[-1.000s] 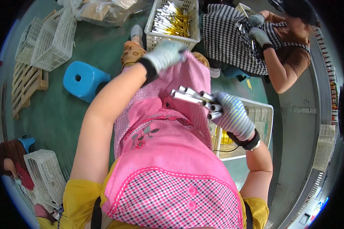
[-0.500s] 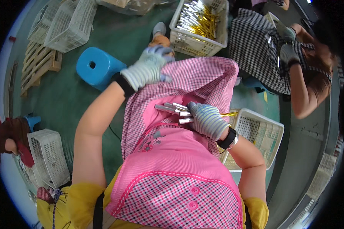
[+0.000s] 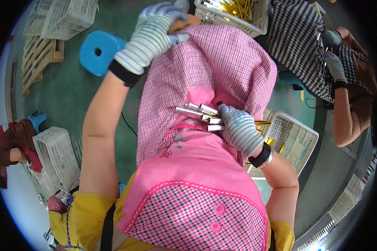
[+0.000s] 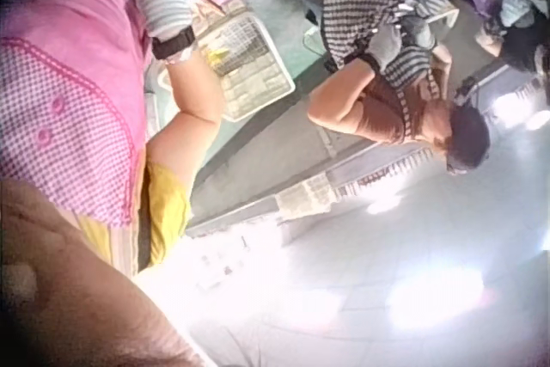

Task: The person is assembling and grouping small gold-colored cylindrical industrial components into batches.

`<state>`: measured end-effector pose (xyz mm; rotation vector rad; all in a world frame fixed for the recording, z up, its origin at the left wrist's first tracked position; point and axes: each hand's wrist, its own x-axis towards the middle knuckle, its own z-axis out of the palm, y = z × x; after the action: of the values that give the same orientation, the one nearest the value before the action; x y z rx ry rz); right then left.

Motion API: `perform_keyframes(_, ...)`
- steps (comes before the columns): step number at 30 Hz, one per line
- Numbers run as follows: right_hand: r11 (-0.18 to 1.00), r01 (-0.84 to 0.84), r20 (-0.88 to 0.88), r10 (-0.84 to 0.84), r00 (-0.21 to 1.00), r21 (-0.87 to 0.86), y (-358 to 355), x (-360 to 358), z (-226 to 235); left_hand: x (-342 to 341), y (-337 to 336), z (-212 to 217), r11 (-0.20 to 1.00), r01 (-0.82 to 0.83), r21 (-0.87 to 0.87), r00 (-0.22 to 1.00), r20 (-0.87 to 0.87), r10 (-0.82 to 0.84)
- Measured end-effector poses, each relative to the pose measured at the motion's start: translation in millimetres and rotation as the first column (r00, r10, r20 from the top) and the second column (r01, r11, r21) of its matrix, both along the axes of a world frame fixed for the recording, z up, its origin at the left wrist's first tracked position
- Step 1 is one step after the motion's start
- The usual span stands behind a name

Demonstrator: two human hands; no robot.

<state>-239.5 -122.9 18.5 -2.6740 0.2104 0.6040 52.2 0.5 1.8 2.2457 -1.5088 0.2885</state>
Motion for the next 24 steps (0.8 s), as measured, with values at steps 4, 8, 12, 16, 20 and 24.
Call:
perform_keyframes(4, 0.999, 0.0, 0.005, 0.0, 1.0, -0.045, 2, -1, -6, -43, 7, 20, 0.975, 0.162, -0.15, 0.945, -0.261, -0.197)
perform_keyframes(8, 0.998, 0.029, 0.088, -0.033, 0.996, 0.05, -5, -7, -2, -95, 33, 23, 0.921, 0.335, -0.2, 0.754, -0.529, -0.389)
perform_keyframes(12, 0.997, 0.051, 0.145, -0.06, 0.988, 0.065, -4, -10, -6, -128, 57, -10, 0.941, 0.145, -0.305, 0.645, -0.692, -0.324)
perform_keyframes(16, 0.985, 0.055, 0.106, -0.073, 0.992, 0.166, 8, 5, 0, -146, 54, -17, 0.918, 0.172, -0.357, 0.569, -0.724, -0.388)
perform_keyframes(20, 0.969, 0.11, 0.191, -0.154, 0.969, 0.222, 8, -5, -12, -156, 54, -6, 0.924, -0.142, -0.355, -0.294, -0.876, -0.382)
perform_keyframes(24, 0.985, 0.142, -0.028, -0.14, 0.99, 0.098, 10, 11, -12, -161, 43, -19, 0.908, 0.12, -0.402, 0.047, -0.911, -0.409)
